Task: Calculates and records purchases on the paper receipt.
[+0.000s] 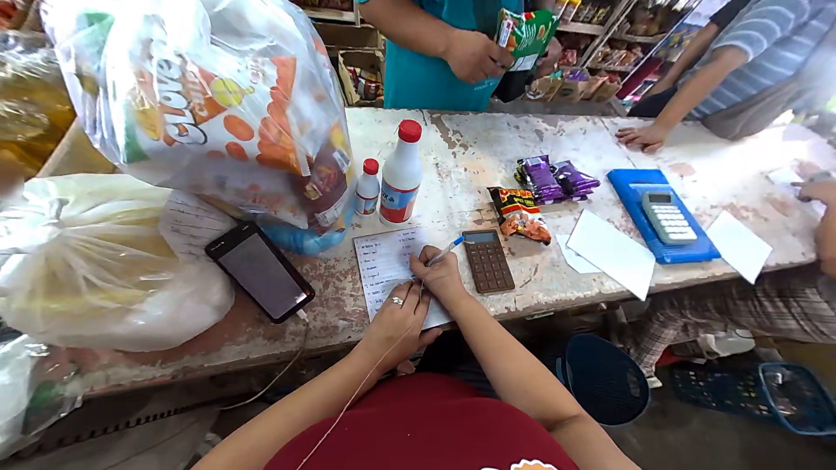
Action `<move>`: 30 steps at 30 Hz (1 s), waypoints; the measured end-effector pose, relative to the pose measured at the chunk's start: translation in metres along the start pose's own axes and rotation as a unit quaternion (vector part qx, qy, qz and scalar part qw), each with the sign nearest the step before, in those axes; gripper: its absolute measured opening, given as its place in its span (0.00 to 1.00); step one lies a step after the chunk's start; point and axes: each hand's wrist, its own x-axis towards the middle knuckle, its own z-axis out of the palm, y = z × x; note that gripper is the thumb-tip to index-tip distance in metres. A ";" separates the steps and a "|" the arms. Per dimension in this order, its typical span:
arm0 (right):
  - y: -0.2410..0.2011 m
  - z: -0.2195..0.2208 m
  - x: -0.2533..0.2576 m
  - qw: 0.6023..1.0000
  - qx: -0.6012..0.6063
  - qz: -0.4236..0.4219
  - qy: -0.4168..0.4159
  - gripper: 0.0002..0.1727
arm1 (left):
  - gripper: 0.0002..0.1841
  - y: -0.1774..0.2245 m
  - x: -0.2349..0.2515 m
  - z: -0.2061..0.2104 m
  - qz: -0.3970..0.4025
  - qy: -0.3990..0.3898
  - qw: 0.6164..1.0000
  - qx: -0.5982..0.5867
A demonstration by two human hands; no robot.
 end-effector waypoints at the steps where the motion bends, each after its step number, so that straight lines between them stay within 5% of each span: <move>1: 0.000 0.000 0.000 1.000 0.002 0.001 -0.001 0.19 | 0.39 0.000 0.000 0.001 0.000 0.003 1.000 -0.001; 30: 0.004 -0.004 0.000 1.000 -0.013 -0.003 0.016 0.18 | 0.40 -0.001 0.001 -0.001 -0.005 -0.017 1.000 0.003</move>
